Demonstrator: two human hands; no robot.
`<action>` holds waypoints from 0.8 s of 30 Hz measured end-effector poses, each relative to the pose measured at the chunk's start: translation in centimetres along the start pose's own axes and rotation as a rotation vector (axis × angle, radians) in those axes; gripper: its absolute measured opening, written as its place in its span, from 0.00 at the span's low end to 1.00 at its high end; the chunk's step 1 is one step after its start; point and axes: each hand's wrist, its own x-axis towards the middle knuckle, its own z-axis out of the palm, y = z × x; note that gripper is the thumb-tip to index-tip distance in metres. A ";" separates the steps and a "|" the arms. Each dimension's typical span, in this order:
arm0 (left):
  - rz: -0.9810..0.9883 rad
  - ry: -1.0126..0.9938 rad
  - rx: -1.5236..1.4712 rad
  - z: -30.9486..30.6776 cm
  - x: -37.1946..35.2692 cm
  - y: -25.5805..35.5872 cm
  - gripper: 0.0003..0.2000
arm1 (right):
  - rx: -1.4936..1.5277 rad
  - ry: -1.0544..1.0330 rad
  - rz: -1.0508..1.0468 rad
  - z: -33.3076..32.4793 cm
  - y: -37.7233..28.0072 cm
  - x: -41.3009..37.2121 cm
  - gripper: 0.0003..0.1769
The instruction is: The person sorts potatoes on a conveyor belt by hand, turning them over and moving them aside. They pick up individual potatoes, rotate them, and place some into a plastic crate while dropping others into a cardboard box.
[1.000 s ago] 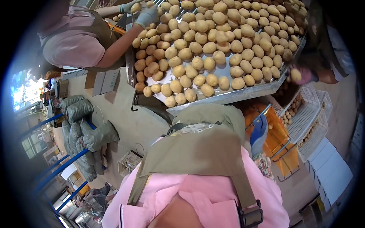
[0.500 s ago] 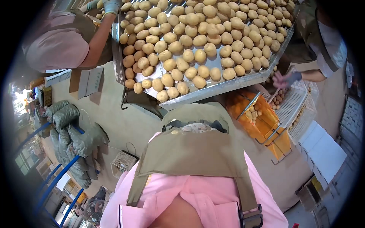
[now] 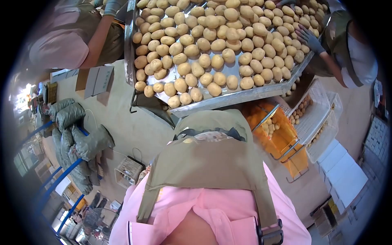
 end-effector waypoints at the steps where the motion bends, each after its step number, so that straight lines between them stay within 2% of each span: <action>1: -0.012 0.014 -0.006 0.3 -0.5 0.2 0.17 | -0.004 -0.018 -0.020 -0.2 -0.3 0.9 0.18; 13: -0.083 0.147 -0.021 3.8 -4.9 5.1 0.16 | -0.145 -0.287 -0.211 -2.8 -4.1 10.7 0.17; 24: -0.074 0.228 -0.020 5.4 -6.1 9.1 0.16 | -0.285 -0.523 -0.384 -2.1 -7.9 15.4 0.17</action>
